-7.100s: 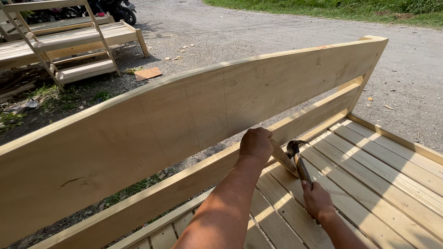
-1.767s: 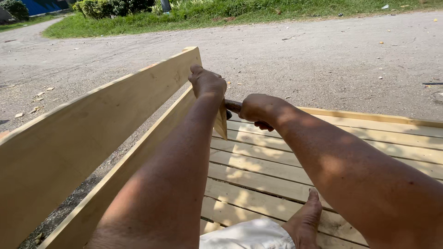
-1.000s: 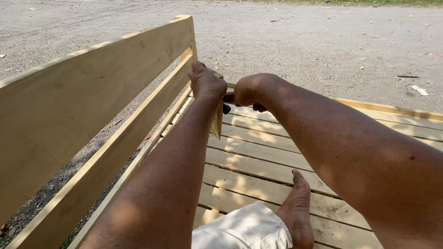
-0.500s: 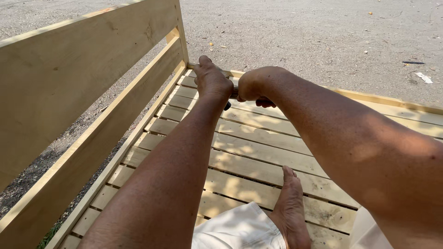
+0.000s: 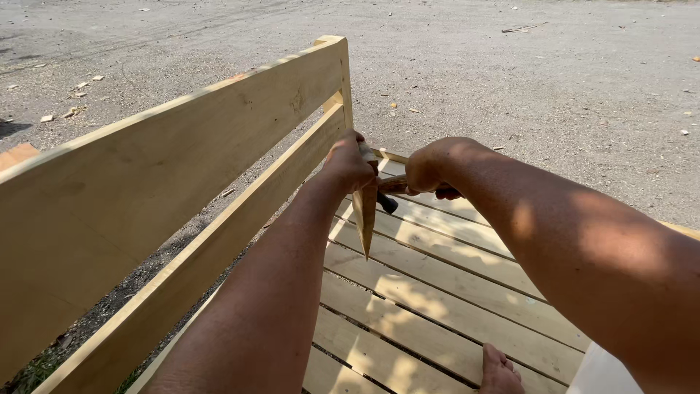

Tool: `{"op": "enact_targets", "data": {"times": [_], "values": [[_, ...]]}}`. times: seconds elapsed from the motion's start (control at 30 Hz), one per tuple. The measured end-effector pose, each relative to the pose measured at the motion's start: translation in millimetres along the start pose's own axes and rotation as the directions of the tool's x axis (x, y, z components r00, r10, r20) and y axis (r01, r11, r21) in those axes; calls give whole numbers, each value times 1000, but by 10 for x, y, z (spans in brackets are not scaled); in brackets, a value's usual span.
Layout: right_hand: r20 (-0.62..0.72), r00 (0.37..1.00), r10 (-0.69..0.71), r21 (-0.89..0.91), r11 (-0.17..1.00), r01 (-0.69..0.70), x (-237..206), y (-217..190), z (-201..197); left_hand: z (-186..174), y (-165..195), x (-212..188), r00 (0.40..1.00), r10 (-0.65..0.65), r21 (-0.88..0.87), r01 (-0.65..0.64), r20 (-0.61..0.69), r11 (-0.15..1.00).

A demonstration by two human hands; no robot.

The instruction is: The person hammers nails into a large wooden slatted furniture frame outdoors, working along the back rail and then across the slatted surface. They hold a claw hammer in one hand and a small wooden block in the other, driving nails one at a time along the slats.

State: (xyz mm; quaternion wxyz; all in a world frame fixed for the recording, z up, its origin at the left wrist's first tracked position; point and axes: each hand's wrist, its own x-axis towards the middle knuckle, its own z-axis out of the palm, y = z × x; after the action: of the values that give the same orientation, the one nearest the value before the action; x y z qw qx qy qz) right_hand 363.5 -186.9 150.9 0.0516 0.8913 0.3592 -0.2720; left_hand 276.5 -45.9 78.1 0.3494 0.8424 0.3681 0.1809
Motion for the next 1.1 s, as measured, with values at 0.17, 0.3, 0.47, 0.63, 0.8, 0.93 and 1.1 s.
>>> {"op": "enact_targets", "data": {"times": [0.17, 0.3, 0.47, 0.63, 0.8, 0.93, 1.1], "values": [[-21, 991, -134, -72, 989, 132, 30, -268, 67, -296, -111, -153, 978, -51, -137, 23, -202, 990], [-55, 978, -204, -121, 973, 196, 216, -508, 87, -373, -222, -173, 930, -94, -107, 59, -356, 993], [-64, 980, -186, -34, 982, 184, 580, -643, 54, -363, -348, 54, 887, -131, -155, 69, -443, 986], [-28, 976, -215, 34, 976, 216, 944, -638, 57, -172, -506, 382, 843, -127, -181, 35, -523, 983], [-52, 982, -181, 44, 982, 183, 1164, -646, 120, 0, -704, 710, 749, -39, -122, -56, -662, 991], [5, 988, -152, 166, 975, 149, 1270, -660, 281, 52, -984, 758, 791, -35, -89, -25, -611, 996], [15, 979, -206, 162, 966, 200, 1328, -718, 492, 159, -1304, 627, 774, 0, -78, -64, -633, 995]]}}
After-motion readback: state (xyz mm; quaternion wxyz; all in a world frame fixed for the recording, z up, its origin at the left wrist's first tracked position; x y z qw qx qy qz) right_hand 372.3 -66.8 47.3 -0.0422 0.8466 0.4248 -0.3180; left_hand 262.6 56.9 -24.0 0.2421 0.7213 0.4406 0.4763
